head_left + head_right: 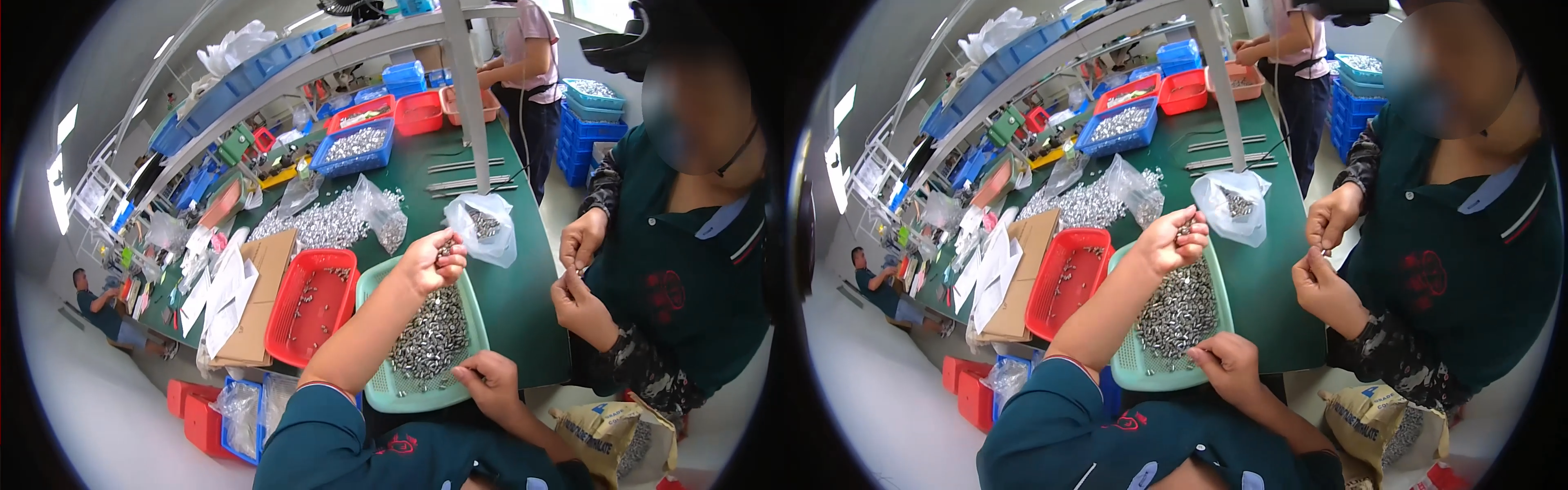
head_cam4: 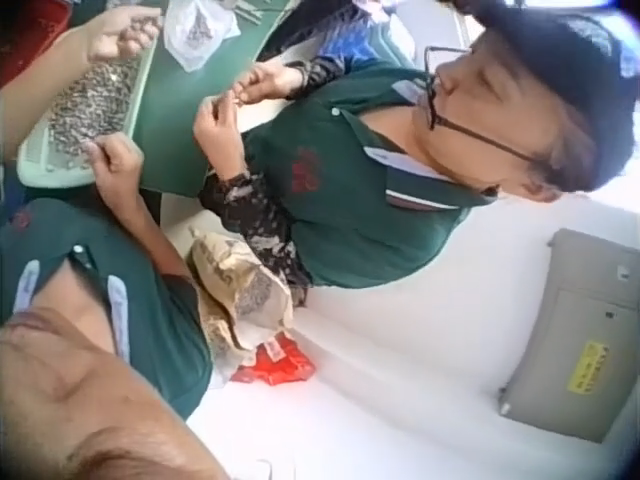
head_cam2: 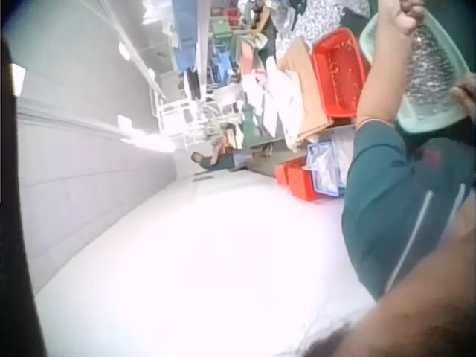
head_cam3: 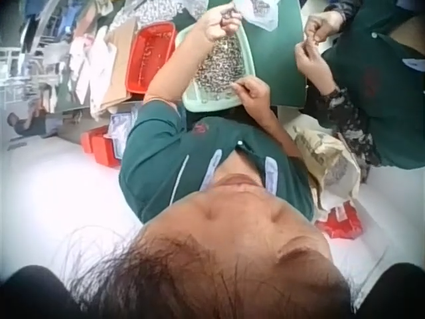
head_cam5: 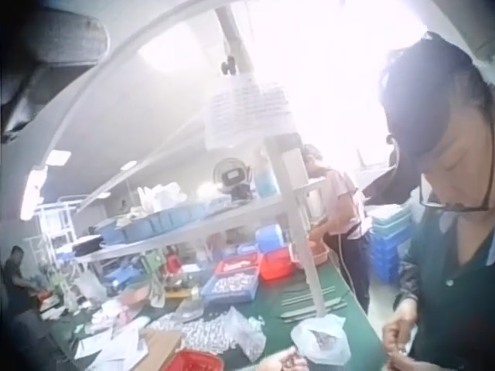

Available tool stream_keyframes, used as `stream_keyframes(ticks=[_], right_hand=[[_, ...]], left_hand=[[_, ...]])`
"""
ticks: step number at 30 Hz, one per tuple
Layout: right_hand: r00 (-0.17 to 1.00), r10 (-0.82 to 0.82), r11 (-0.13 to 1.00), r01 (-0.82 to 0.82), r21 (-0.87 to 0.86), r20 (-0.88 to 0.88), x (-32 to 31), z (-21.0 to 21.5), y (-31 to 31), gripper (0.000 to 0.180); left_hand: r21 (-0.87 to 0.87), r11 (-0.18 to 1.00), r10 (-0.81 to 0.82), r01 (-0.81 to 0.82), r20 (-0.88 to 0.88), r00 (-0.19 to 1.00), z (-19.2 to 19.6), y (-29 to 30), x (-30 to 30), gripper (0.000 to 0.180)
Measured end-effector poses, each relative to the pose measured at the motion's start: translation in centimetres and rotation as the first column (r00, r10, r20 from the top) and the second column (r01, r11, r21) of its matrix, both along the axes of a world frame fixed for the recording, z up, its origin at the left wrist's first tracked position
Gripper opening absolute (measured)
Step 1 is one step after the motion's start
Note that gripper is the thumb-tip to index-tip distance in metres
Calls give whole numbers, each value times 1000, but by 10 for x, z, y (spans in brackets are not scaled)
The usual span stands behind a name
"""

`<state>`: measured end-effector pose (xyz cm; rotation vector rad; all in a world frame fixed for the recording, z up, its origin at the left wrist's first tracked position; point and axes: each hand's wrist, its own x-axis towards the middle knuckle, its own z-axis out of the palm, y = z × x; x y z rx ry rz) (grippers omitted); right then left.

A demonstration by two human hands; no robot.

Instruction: Sorting and inspecting small metal hardware components at a manufacturing workstation.

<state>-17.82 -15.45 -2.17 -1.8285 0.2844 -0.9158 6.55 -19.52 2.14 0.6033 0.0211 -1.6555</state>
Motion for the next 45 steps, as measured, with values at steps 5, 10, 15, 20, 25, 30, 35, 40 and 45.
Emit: stream_keyframes(ticks=[5,10,15,20,25,30,35,40,45], right_hand=[[996,-50,983,62,170,-75,13,8,-1,10],[998,-40,984,49,169,-54,38,18,-1,11],[987,133,885,-78,460,-89,61,13,14,12],[991,108,913,-68,402,-79,73,13,29,12],[990,50,978,-22,208,-129,76,15,34,12],[990,22,994,-6,111,-143,76,19,33,12],[993,-21,970,-8,-242,-117,74,32,32,11],[985,91,978,-61,200,-145,72,27,30,10],[996,57,985,-67,-161,-67,75,27,36,8]], left_hand=[[95,992,92,-87,-52,994,-15,105,-24,27],[24,994,111,-110,-58,992,-34,160,-51,34],[-21,996,82,-84,-67,994,-36,188,-61,41],[-31,998,47,-49,-80,996,-36,200,-65,42],[-32,998,48,-51,-79,996,-36,205,-62,43],[-51,998,27,-32,-104,994,-36,204,-58,43],[-19,999,36,-36,10,999,-31,207,-59,42],[-68,997,29,-28,18,999,-27,204,-58,39],[-21,1000,-12,15,122,992,-26,204,-60,41]])
